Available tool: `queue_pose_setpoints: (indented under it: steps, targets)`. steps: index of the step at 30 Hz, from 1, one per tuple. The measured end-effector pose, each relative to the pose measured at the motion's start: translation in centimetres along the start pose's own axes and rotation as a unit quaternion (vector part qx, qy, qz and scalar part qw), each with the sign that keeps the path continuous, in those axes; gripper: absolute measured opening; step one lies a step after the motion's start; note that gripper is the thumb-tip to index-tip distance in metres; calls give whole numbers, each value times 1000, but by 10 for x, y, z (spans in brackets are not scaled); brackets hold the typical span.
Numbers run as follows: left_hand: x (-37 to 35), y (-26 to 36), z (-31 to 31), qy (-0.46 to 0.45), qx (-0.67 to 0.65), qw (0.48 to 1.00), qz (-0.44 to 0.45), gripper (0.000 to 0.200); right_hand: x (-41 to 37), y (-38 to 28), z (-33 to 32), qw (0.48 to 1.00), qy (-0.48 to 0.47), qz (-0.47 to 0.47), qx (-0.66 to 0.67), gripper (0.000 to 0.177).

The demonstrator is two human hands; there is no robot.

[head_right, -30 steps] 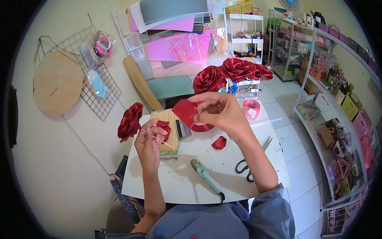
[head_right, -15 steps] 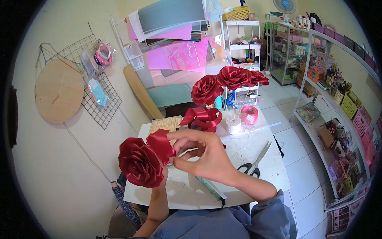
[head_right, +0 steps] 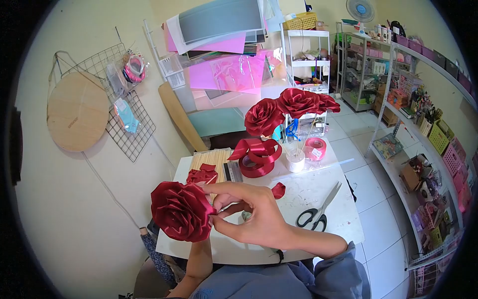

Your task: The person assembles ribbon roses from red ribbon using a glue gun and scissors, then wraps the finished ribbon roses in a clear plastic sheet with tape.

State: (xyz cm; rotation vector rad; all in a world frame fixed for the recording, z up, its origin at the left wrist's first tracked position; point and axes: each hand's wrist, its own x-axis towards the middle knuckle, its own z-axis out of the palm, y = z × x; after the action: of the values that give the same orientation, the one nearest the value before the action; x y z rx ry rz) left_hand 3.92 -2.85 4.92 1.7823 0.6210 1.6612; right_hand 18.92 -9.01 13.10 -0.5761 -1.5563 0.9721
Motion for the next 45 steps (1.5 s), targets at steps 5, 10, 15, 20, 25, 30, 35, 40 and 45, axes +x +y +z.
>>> queue_pose_setpoints:
  steps: [5,10,15,20,25,30,35,40,45]
  targets:
    - [-6,-2,-3,2,-29,1000,-8,28,0,-2,3,1000,-9,12,28,44]
    - [-6,0,-3,-7,-44,999,-9,29,-2,1,5,999,-7,-9,34,44]
    - [-9,-2,-2,-16,-52,998,-15,29,-2,2,6,998,-3,-5,62,41]
    - [-9,-3,-3,-20,-66,997,-21,30,-3,12,5,996,-36,-43,68,42]
    - [-4,-2,-3,-26,-84,996,-28,31,-1,12,3,995,-49,-38,80,42]
    - [-1,-2,-1,-37,-98,994,-35,31,2,11,2,992,-67,-29,102,43]
    - [1,-2,1,-46,-117,991,-44,32,2,15,0,986,-80,-7,145,39]
    - [4,-4,2,-53,-151,985,-57,33,4,14,0,985,-82,-3,155,35]
    - [6,-6,2,-63,-194,976,-71,34,6,17,-2,982,-101,-20,158,43]
